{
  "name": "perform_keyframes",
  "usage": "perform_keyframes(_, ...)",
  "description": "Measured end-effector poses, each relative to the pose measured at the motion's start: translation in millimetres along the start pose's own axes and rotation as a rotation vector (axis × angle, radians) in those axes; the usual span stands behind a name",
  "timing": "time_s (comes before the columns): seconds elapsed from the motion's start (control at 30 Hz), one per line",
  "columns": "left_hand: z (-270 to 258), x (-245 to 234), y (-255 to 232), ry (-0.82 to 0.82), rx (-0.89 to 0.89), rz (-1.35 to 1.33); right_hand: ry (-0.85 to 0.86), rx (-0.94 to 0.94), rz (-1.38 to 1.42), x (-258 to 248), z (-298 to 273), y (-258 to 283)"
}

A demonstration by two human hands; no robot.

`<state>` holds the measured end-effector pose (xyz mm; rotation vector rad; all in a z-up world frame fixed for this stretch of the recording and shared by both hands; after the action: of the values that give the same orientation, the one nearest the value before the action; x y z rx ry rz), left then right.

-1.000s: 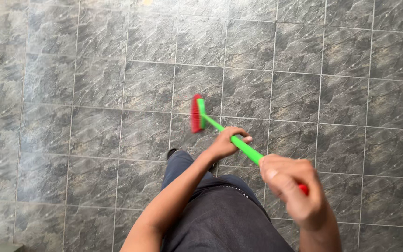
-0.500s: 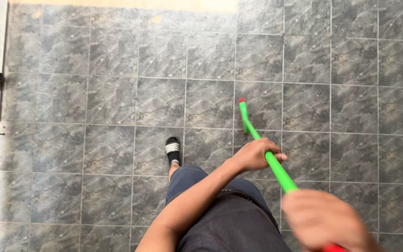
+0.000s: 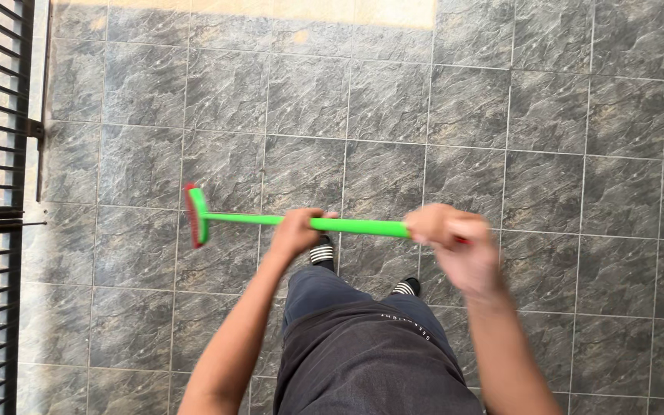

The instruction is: The person sweeps a tiled floor using a broom with a green handle and red bristles, moving it in a repetitive motion across the surface.

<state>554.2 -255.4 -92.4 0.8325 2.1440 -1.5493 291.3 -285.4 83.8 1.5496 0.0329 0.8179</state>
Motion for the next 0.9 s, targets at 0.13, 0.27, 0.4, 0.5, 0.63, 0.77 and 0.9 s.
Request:
perform_keyframes(0.13, 13, -29, 138, -0.044, -0.18, 0.233, -0.058, 0.25, 0.124, 38, 52, -121)
perform_keyframes(0.27, 25, -43, 231, -0.26, -0.142, 0.297, 0.003, 0.27, -0.028, 90, 71, -173)
perform_keyframes(0.4, 54, -38, 233, -0.282, -0.007, 0.27, -0.091, 0.402, -0.222, 116, 66, -166)
perform_keyframes(0.5, 81, -19, 170, -0.2, 0.131, 0.087, -0.121, 0.235, -0.401, 103, 65, -122)
perform_keyframes(0.63, 108, 13, 54, 0.063, 0.232, -0.072, -0.281, 0.176, -0.41, 74, 45, -34)
perform_keyframes(0.77, 106, 66, -48, 0.273, 0.352, -0.342, -0.373, 0.088, -0.608, 92, 22, 53)
perform_keyframes(0.9, 100, 112, -106, 0.288, 0.614, -0.464, -0.313, -0.017, -0.876, 130, 30, 73)
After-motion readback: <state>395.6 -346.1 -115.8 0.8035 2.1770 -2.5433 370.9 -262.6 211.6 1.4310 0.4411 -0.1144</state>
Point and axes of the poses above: each hand's wrist, its own z-axis towards the middle knuckle, its own x-axis out of the palm, y = z × x, the point moved 4 cm from there along z, towards the middle knuckle, and after that the axes turned 5 degrees about z, right-handed, at the moved point
